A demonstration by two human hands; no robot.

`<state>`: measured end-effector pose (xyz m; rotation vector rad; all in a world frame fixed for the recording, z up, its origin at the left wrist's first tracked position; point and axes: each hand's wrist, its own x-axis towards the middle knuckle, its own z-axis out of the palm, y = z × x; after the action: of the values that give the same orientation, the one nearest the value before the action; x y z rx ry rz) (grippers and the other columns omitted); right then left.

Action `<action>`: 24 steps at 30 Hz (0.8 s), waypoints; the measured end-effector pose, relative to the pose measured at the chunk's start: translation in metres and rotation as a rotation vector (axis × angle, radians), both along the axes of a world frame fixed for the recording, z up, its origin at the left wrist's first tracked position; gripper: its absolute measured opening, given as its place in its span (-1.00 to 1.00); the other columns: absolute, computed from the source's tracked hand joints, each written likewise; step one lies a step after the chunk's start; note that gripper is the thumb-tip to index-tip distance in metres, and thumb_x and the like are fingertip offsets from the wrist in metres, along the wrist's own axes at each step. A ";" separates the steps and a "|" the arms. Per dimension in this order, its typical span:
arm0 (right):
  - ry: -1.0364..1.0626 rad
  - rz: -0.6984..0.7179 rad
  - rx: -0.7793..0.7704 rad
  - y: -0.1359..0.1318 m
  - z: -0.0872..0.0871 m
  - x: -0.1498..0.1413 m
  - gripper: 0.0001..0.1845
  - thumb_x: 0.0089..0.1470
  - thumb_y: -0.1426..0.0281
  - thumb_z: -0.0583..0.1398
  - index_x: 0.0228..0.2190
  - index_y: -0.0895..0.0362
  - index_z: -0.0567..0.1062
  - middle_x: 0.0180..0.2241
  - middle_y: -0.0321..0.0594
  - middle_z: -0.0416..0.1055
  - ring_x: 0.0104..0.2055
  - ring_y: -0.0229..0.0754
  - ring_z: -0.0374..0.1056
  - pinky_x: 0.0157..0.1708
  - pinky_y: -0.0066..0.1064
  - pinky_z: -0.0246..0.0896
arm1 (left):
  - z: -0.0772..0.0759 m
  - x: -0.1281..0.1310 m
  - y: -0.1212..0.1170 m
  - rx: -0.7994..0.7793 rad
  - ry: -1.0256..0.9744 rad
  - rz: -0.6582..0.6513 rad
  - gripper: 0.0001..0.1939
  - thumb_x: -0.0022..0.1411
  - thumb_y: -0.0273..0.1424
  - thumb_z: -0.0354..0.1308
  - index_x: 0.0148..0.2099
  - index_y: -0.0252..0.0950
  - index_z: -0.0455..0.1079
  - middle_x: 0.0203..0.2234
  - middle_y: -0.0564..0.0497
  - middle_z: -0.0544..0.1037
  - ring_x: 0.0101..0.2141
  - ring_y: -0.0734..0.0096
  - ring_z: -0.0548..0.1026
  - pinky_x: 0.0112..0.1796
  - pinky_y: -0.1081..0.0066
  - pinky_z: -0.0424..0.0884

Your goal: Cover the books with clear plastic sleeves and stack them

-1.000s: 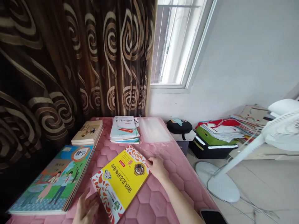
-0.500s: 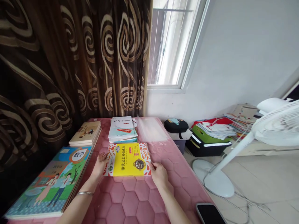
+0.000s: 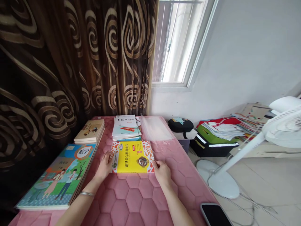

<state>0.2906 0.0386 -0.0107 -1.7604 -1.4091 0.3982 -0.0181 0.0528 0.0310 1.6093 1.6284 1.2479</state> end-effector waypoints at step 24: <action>-0.477 0.242 0.134 -0.042 0.038 -0.044 -0.97 0.10 0.33 0.26 -0.37 -0.04 0.55 -0.15 -0.26 0.49 -0.07 -0.03 0.28 -0.17 -0.22 0.05 | 0.008 0.019 -0.051 0.117 0.733 -0.078 -0.69 0.23 -0.43 0.18 -0.08 0.14 0.52 0.08 0.12 0.50 0.16 0.08 0.30 0.16 -0.17 -0.04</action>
<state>0.2461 -0.0030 0.0271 -1.6428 -1.9464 0.0000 0.0012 0.0015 0.0390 2.3605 1.8886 0.7510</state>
